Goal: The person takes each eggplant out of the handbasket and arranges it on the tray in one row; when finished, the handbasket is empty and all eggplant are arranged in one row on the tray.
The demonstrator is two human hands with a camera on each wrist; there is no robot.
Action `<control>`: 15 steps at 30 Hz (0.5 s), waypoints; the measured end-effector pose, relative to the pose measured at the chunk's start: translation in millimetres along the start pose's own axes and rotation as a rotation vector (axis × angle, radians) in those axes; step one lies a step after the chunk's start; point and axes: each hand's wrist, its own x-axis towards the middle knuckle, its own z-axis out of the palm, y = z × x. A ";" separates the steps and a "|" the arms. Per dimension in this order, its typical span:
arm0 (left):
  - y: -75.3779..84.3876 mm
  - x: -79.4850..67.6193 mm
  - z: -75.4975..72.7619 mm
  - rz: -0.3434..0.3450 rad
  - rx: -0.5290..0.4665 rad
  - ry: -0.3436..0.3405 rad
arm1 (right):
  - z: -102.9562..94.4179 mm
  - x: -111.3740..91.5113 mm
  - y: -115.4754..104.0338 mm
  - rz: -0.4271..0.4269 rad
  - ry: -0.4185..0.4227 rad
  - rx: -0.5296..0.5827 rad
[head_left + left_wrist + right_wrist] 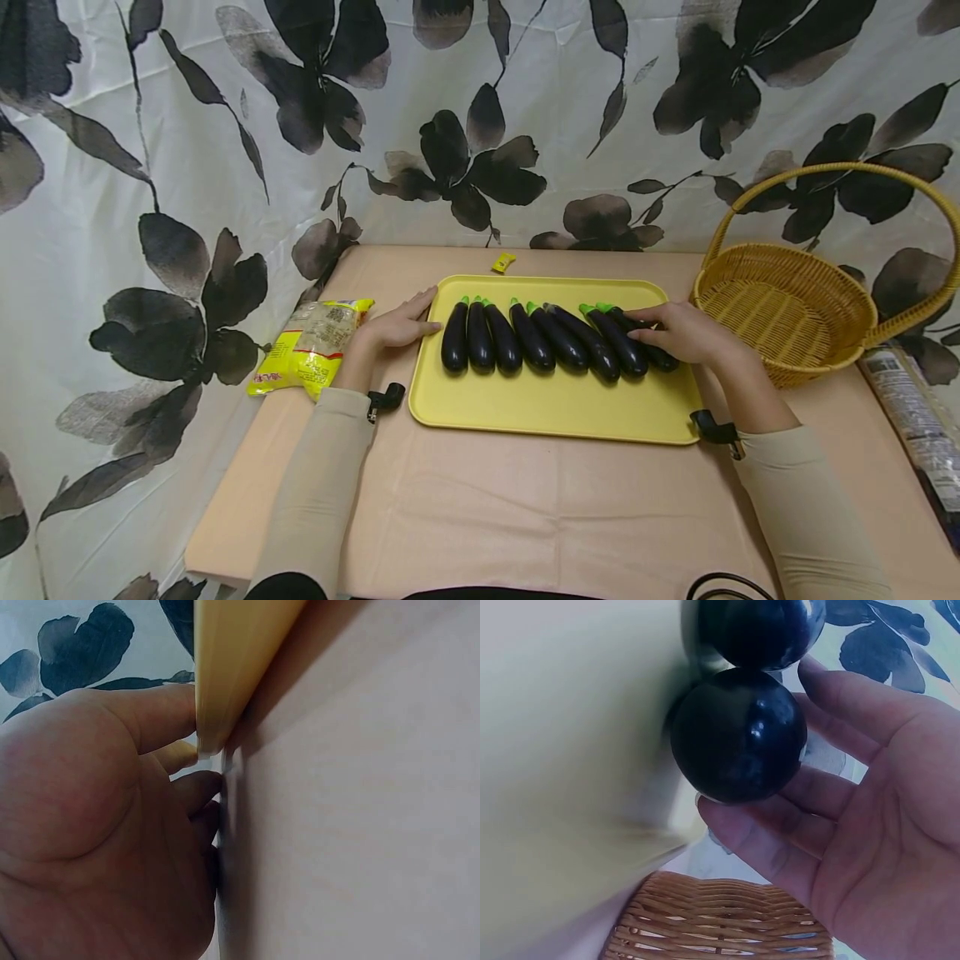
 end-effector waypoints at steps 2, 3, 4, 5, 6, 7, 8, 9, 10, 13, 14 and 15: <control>0.6 -0.3 0.3 -0.003 -0.001 0.001 | -0.4 -0.6 -0.2 0.000 -0.002 -0.003; 0.7 -0.3 0.4 -0.005 -0.001 0.002 | -0.4 -0.8 -0.3 -0.001 -0.002 -0.002; 1.0 -0.4 0.6 -0.005 -0.002 0.003 | -0.5 -1.0 -0.4 -0.002 -0.002 0.001; 1.3 -0.6 0.6 -0.004 -0.001 0.002 | -0.5 -1.2 -0.1 -0.004 -0.001 0.002; 1.6 -0.8 0.7 -0.004 0.002 0.002 | -0.5 -1.4 -0.1 -0.004 0.000 0.005; 2.0 -1.2 0.6 -0.003 0.003 0.002 | -0.4 -1.5 0.4 -0.006 0.001 0.006; 2.7 -1.7 0.6 -0.002 0.004 0.002 | -0.4 -1.5 0.6 -0.004 0.003 0.009; 3.5 -2.4 0.6 -0.001 0.007 0.001 | -0.4 -1.5 1.1 -0.003 0.004 0.007; 4.3 -3.0 0.5 0.000 0.008 0.001 | -0.4 -1.6 1.5 -0.001 0.005 0.006; 6.1 -5.2 -0.1 0.012 0.002 0.000 | -0.4 -1.6 1.8 0.008 0.002 -0.002; 6.5 -5.6 -0.2 0.013 0.002 0.001 | -0.5 -1.5 1.6 0.012 0.001 -0.001; 6.7 -5.8 -0.2 0.014 0.004 0.001 | -0.5 -1.5 1.3 0.008 0.002 -0.002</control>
